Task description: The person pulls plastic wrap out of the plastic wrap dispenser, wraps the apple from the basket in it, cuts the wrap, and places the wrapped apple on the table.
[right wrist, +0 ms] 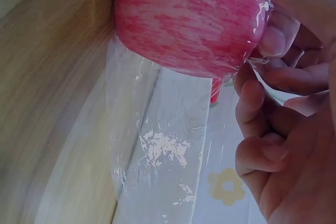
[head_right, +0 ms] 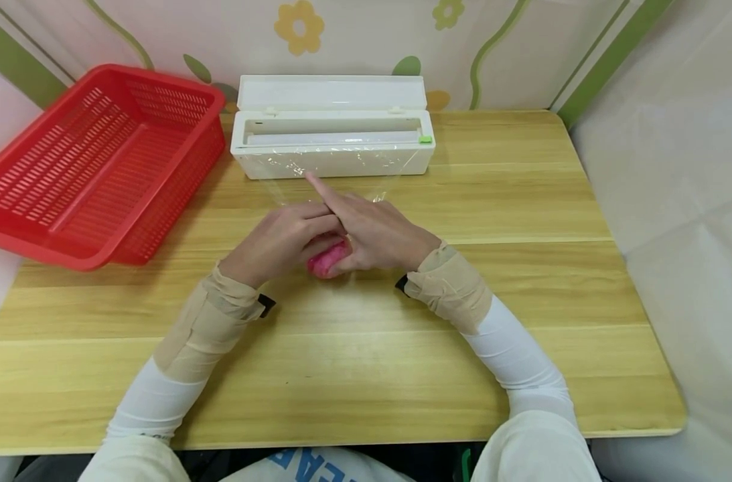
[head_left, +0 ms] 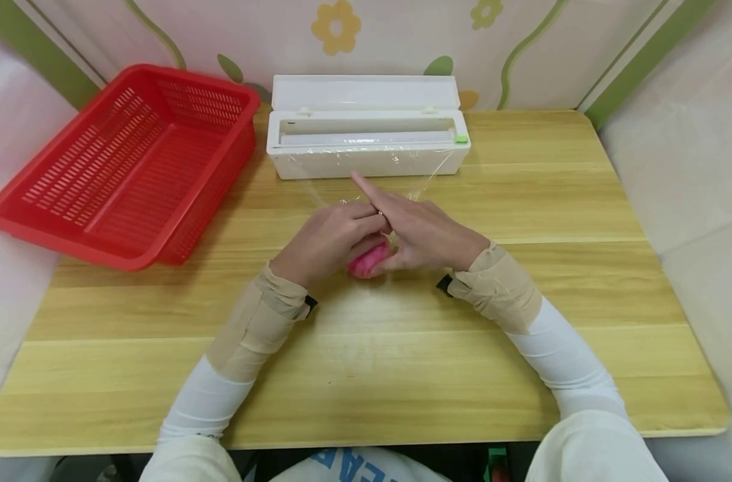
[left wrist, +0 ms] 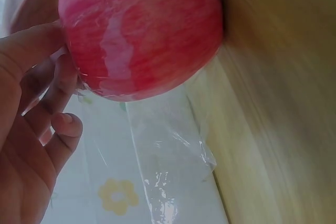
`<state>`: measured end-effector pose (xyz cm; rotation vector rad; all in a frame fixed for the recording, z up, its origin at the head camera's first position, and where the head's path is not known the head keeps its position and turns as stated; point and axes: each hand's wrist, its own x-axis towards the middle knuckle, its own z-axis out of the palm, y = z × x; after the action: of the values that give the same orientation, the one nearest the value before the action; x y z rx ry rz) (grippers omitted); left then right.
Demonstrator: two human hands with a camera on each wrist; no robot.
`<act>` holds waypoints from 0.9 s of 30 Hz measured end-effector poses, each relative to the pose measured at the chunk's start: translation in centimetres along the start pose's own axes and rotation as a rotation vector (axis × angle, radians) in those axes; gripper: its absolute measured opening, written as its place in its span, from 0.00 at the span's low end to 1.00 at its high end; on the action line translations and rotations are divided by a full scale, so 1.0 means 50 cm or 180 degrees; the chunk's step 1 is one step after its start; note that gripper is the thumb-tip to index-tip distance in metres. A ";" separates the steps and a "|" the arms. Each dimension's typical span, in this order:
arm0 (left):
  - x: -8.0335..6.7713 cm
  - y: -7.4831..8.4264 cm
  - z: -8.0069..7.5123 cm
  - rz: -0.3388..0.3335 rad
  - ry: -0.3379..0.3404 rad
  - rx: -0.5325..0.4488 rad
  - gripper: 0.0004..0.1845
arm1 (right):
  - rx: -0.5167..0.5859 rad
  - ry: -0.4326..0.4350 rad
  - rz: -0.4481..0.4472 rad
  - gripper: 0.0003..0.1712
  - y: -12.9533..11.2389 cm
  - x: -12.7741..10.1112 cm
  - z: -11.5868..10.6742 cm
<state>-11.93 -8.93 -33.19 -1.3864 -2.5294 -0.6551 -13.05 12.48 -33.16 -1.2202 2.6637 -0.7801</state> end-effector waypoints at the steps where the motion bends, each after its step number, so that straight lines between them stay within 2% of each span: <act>1: 0.000 0.001 0.000 -0.0006 0.0009 0.0001 0.08 | 0.0006 0.0002 -0.0004 0.79 0.000 0.000 0.000; 11: -0.002 0.003 0.000 -0.0131 -0.0061 -0.0072 0.03 | 0.0100 -0.0101 0.0111 0.79 -0.002 -0.006 -0.013; 16: -0.001 0.005 -0.002 -0.0196 -0.0089 -0.0143 0.03 | 0.0141 -0.0022 0.0136 0.80 0.000 -0.015 -0.031; 27: -0.003 0.001 -0.001 -0.0432 -0.0201 -0.0466 0.05 | 0.0004 0.0133 0.0067 0.63 0.000 -0.036 -0.071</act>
<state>-11.80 -9.01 -33.19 -1.3072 -2.6920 -0.8495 -12.90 15.26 -30.28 -1.1863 2.7041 -0.8127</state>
